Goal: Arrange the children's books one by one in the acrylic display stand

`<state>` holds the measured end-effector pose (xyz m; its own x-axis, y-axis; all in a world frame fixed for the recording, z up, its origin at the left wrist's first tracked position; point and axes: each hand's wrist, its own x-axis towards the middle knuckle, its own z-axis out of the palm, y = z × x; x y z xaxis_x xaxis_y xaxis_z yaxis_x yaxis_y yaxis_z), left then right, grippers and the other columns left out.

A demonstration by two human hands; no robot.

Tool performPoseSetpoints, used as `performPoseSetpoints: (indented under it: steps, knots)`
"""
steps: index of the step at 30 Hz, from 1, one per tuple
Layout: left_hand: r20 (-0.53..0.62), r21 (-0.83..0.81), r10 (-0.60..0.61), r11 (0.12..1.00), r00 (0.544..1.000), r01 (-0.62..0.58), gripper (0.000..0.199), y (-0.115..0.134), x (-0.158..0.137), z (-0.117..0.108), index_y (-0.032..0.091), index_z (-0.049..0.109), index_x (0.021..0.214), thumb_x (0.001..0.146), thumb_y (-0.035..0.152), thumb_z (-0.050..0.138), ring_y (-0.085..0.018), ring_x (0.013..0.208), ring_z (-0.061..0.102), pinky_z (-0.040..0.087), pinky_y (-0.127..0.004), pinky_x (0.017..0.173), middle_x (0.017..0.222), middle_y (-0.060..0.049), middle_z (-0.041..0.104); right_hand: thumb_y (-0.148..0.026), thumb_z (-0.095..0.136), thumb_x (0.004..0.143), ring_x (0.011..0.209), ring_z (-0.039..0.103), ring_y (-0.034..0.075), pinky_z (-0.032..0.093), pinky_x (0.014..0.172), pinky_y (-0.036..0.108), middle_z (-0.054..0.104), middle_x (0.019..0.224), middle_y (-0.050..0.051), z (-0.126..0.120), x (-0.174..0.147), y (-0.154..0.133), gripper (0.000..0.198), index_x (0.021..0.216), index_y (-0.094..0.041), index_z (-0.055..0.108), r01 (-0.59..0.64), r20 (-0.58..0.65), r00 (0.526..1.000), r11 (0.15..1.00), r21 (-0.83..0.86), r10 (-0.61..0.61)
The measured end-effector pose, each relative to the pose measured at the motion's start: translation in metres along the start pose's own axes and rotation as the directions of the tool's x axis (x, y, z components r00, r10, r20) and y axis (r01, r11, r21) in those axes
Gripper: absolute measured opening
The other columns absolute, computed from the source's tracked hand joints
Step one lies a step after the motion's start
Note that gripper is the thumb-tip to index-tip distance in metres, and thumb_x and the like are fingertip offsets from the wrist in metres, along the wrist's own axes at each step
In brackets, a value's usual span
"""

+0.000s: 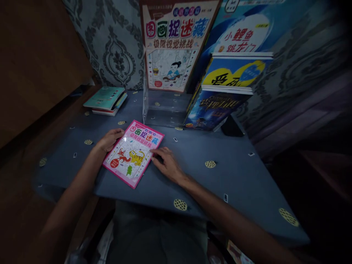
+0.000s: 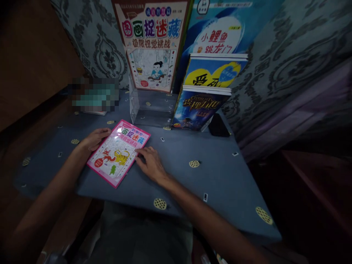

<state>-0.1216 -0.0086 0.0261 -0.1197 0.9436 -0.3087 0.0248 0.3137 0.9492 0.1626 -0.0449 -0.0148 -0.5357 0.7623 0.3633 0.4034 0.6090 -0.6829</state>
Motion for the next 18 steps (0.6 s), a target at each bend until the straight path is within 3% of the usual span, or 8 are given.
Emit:
performPoseSetpoints:
  steps: [7, 11, 14, 16, 18]
  knots:
    - [-0.024, -0.015, 0.053, 0.998, 0.998, -0.053, 0.037, -0.004, 0.000, 0.011, 0.020, 0.053, 0.073, 0.063, 0.040, 0.082, -0.012, 0.051, 0.055, 0.047, -0.022, 0.051, 0.059, 0.005, 0.058, -0.016, 0.061, 0.091, 0.095, 0.065, 0.024, 0.052, 0.089, 0.040, 0.074, 0.098, 0.009, -0.004, 0.006, 0.011, 0.022, 0.111, -0.018, 0.072, -0.083, -0.082, 0.993, 0.996, 0.022, 0.084]
    - [-0.029, 0.072, 0.088, 0.994, 0.996, -0.085, 0.039, -0.004, 0.002, 0.015, 0.021, 0.054, 0.076, 0.063, 0.046, 0.080, -0.013, 0.050, 0.054, 0.046, -0.025, 0.051, 0.059, 0.005, 0.059, -0.020, 0.059, 0.092, 0.089, 0.067, 0.021, 0.054, 0.080, 0.034, 0.075, 0.095, 0.007, -0.004, 0.005, 0.010, 0.022, 0.109, -0.019, 0.074, -0.133, -0.092, 0.986, 0.988, 0.084, 0.141]
    - [-0.053, 0.175, 0.146, 0.975, 0.988, -0.135, 0.028, 0.000, 0.005, 0.016, 0.020, 0.061, 0.076, 0.068, 0.041, 0.077, -0.014, 0.054, 0.054, 0.040, -0.023, 0.053, 0.058, 0.004, 0.057, -0.024, 0.058, 0.094, 0.077, 0.067, 0.018, 0.053, 0.070, 0.029, 0.074, 0.088, 0.004, -0.002, 0.002, 0.008, 0.024, 0.111, -0.021, 0.074, -0.172, -0.056, 0.982, 0.973, 0.154, 0.183]
    - [-0.067, 0.395, 0.264, 0.892, 0.962, -0.217, 0.015, 0.005, 0.003, 0.019, 0.020, 0.066, 0.078, 0.075, 0.034, 0.071, -0.018, 0.066, 0.058, 0.042, -0.025, 0.059, 0.064, 0.001, 0.060, -0.025, 0.056, 0.094, 0.070, 0.065, 0.016, 0.051, 0.066, 0.027, 0.073, 0.080, 0.001, -0.001, 0.001, 0.007, 0.026, 0.112, -0.021, 0.074, -0.191, -0.014, 0.980, 0.961, 0.201, 0.198]
    - [-0.003, 0.717, 0.424, 0.632, 0.906, -0.294, 0.012, 0.010, -0.005, 0.026, 0.021, 0.070, 0.087, 0.084, 0.029, 0.061, -0.024, 0.085, 0.063, 0.046, -0.029, 0.071, 0.082, -0.005, 0.068, -0.026, 0.053, 0.096, 0.065, 0.064, 0.015, 0.050, 0.063, 0.026, 0.071, 0.073, 0.000, -0.004, 0.003, 0.008, 0.027, 0.113, -0.021, 0.074, -0.212, -0.017, 0.975, 0.950, 0.229, 0.221]
